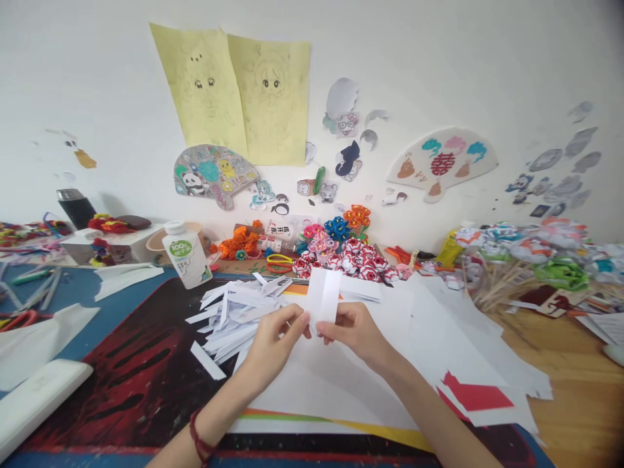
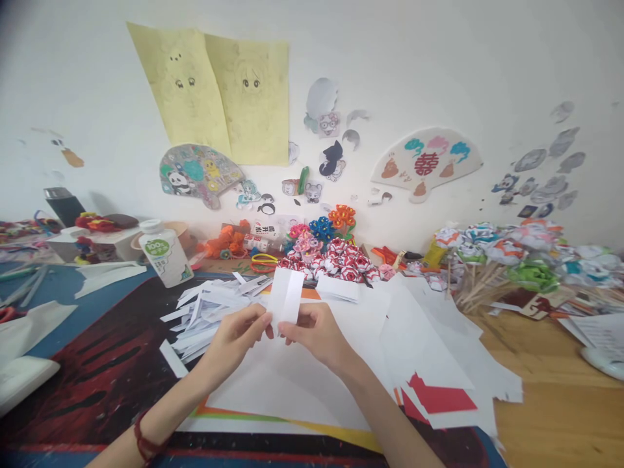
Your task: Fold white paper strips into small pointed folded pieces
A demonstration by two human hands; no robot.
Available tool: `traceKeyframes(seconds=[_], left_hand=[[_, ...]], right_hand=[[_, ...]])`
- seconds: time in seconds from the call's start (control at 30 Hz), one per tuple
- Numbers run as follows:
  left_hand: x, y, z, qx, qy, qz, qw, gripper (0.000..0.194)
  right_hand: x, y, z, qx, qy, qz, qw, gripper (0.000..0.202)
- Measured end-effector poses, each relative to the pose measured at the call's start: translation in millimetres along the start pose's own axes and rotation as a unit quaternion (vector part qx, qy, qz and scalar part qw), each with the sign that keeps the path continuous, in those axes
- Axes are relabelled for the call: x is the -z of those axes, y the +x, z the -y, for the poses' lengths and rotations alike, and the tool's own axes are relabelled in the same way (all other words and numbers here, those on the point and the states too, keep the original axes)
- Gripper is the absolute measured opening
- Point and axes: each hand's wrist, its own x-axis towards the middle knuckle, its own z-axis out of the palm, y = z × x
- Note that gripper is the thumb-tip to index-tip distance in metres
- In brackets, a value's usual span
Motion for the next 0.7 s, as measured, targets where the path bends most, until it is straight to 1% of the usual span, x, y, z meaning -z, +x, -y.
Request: traceKeyframes(seconds=[0.13, 0.27, 0.43, 0.57, 0.7], left_hand=[[-2.1, -0.7, -3.4, 0.008, 0.008, 0.025, 1.0, 0.034], [-4.4, -1.4, -3.5, 0.017, -0.022, 0.035, 0.999, 0.032], [-4.9, -0.9, -1.8, 0.024, -0.06, 0.027, 0.998, 0.03], [-3.5, -1.3, -2.6, 0.013, -0.04, 0.022, 0.999, 0.032], [-2.8, -1.6, -5.2, 0.017, -0.025, 0.024, 0.999, 0.032]], right_hand=[[0.7, 0.2, -1.2, 0.007, -0.012, -0.016, 1.0, 0.012], [1.8, 0.3, -2.7, 0.006, -0.01, -0.026, 1.0, 0.014], [0.1, -0.5, -3.3, -0.001, -0.007, -0.045, 0.999, 0.017], [-1.7, -0.8, -4.1, -0.003, -0.01, -0.051, 0.999, 0.019], [-2.7, -0.2, -2.7, 0.001, -0.017, -0.061, 0.998, 0.018]])
